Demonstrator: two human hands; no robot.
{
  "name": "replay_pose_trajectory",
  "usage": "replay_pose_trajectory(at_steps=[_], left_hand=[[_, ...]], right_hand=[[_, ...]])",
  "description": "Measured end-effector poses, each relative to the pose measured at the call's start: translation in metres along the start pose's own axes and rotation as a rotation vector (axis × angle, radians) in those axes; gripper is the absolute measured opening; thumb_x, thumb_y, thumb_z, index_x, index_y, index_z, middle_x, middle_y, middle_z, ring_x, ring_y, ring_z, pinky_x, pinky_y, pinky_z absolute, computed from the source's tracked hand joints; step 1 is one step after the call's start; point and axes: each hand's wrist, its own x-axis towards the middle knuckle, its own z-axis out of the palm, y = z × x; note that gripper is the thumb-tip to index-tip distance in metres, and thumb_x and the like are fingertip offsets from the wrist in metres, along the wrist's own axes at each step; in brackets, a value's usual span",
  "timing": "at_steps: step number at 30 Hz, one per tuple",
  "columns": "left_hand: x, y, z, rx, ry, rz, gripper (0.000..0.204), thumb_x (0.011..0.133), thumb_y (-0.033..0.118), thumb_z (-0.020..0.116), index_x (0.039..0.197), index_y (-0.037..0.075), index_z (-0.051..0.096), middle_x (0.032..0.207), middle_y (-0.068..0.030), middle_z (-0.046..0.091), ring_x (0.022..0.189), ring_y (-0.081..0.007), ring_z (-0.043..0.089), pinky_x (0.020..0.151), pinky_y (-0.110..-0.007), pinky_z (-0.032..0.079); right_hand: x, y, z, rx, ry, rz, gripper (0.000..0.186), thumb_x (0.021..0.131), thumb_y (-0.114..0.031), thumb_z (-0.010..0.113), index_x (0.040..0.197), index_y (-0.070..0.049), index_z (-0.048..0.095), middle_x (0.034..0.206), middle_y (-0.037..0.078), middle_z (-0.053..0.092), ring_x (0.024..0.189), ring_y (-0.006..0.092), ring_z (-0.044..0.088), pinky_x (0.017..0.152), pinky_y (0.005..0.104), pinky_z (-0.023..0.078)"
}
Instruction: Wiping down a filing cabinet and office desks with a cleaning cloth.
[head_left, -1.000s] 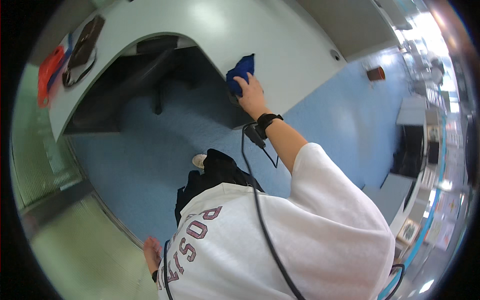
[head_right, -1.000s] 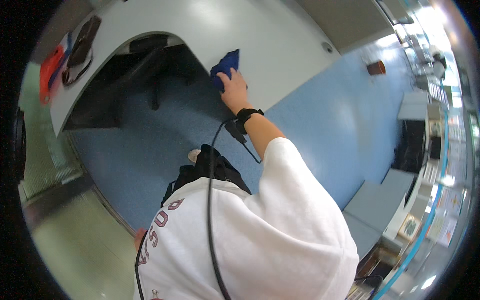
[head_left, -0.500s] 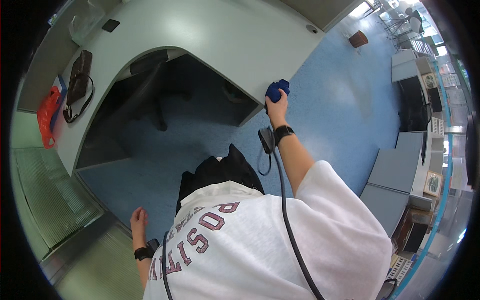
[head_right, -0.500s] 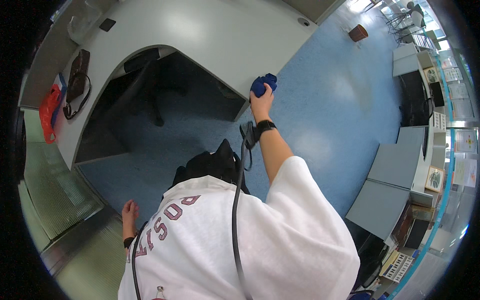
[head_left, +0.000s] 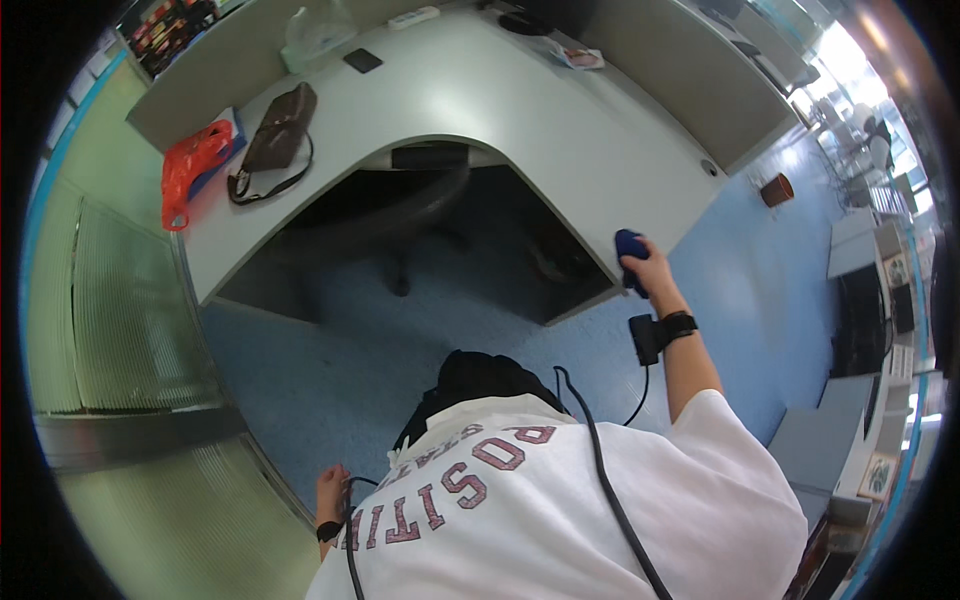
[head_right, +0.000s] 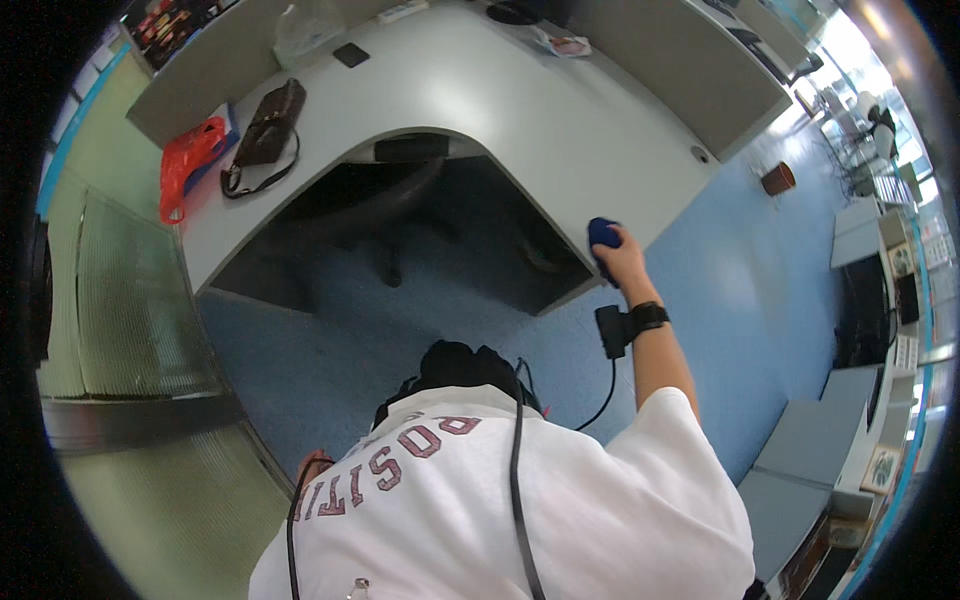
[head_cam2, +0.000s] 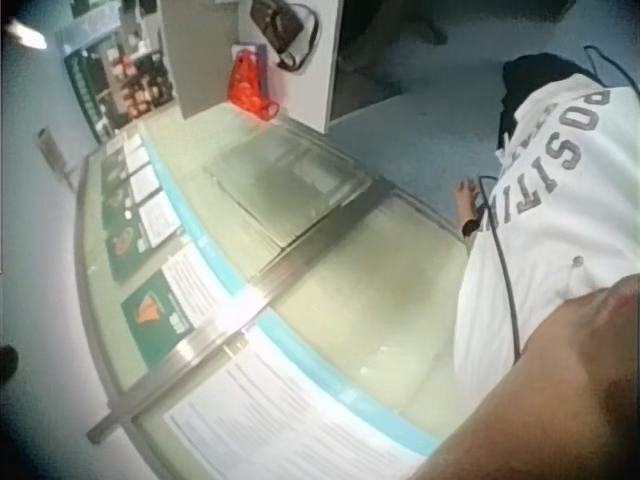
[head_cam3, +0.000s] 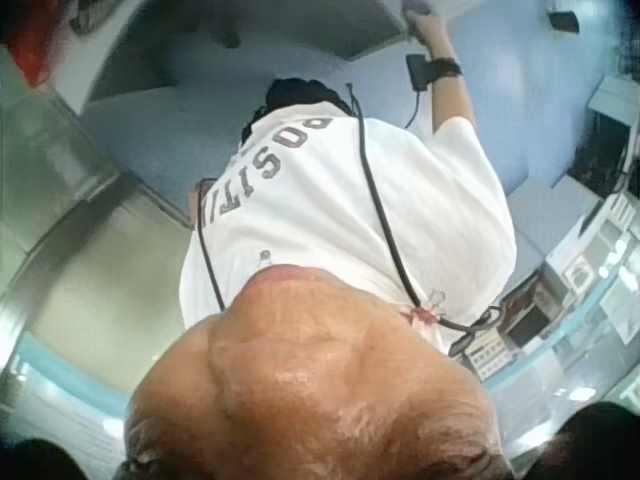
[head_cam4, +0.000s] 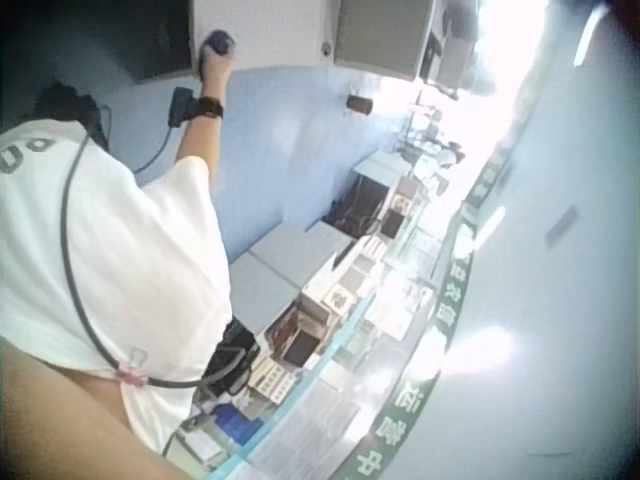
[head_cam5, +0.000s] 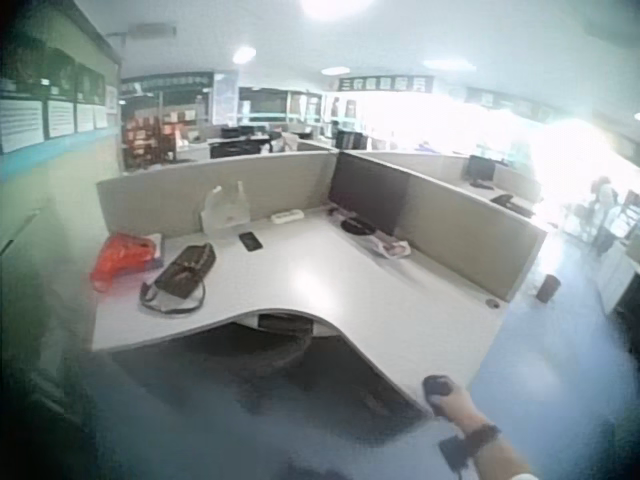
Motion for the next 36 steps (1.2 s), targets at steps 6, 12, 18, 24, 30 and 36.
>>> replay_pose_trajectory(at_steps=[6, 12, 18, 24, 30, 36], left_hand=[[0.018, 0.049, -0.002, 0.058, 0.005, 0.07, 0.027, 0.084, 0.027, 0.054, 0.1, 0.006, 0.054, 0.083, -0.0017, 0.057, 0.07, -0.0115, 0.055, 0.057, -0.026, 0.043], [0.039, 0.156, 0.028, 0.134, 0.249, 0.553, 0.034, 0.082, 0.018, 0.055, 0.112, 0.004, 0.049, 0.099, -0.0086, 0.055, 0.084, -0.0159, 0.054, 0.07, -0.03, 0.044], [-0.012, 0.315, 0.11, 0.845, 0.4, 1.021, 0.081, 0.058, 0.016, 0.076, 0.128, 0.011, 0.034, 0.136, -0.0153, 0.022, 0.124, -0.0329, 0.024, 0.1, -0.044, 0.025], [0.003, 0.375, 0.149, 1.096, 0.334, 1.034, 0.094, 0.045, 0.019, 0.081, 0.127, 0.016, 0.036, 0.138, -0.0125, 0.022, 0.128, -0.0358, 0.016, 0.099, -0.056, 0.016], [0.01, 0.376, 0.147, 1.086, 0.257, 0.875, 0.091, 0.042, 0.018, 0.082, 0.122, 0.017, 0.041, 0.137, -0.0119, 0.023, 0.128, -0.0362, 0.016, 0.098, -0.059, 0.017], [-0.002, 0.386, 0.149, 1.129, 0.275, 0.751, 0.089, 0.042, 0.017, 0.083, 0.121, 0.018, 0.042, 0.137, -0.015, 0.022, 0.127, -0.0399, 0.014, 0.097, -0.061, 0.016]], right_hand=[[0.095, 0.018, -0.014, -0.321, 0.233, -0.096, 0.059, 0.065, -0.03, 0.067, 0.118, -0.015, 0.047, 0.109, 0.021, 0.053, 0.097, 0.0342, 0.053, 0.082, 0.038, 0.043], [0.121, 0.056, 0.042, -0.592, 0.396, 0.318, 0.057, 0.073, -0.034, 0.058, 0.125, -0.021, 0.038, 0.123, 0.02, 0.041, 0.11, 0.038, 0.042, 0.09, 0.0461, 0.035], [0.143, -0.024, 0.109, -0.506, 0.374, 0.423, 0.058, 0.077, -0.032, 0.056, 0.128, -0.031, 0.029, 0.136, 0.017, 0.02, 0.118, 0.0438, 0.025, 0.092, 0.0552, 0.027], [0.201, -0.076, 0.153, -0.507, 0.286, 0.34, 0.061, 0.076, -0.035, 0.057, 0.13, -0.028, 0.028, 0.138, 0.018, 0.017, 0.119, 0.0444, 0.022, 0.092, 0.0569, 0.023], [0.27, -0.121, 0.196, -0.519, 0.094, 0.148, 0.065, 0.076, -0.033, 0.057, 0.132, -0.027, 0.024, 0.139, 0.022, 0.01, 0.121, 0.0467, 0.016, 0.096, 0.0572, 0.017], [0.339, -0.174, 0.246, -0.561, 0.006, 0.072, 0.062, 0.078, -0.037, 0.052, 0.132, -0.028, 0.024, 0.139, 0.02, 0.013, 0.125, 0.0439, 0.013, 0.099, 0.0537, 0.016]])
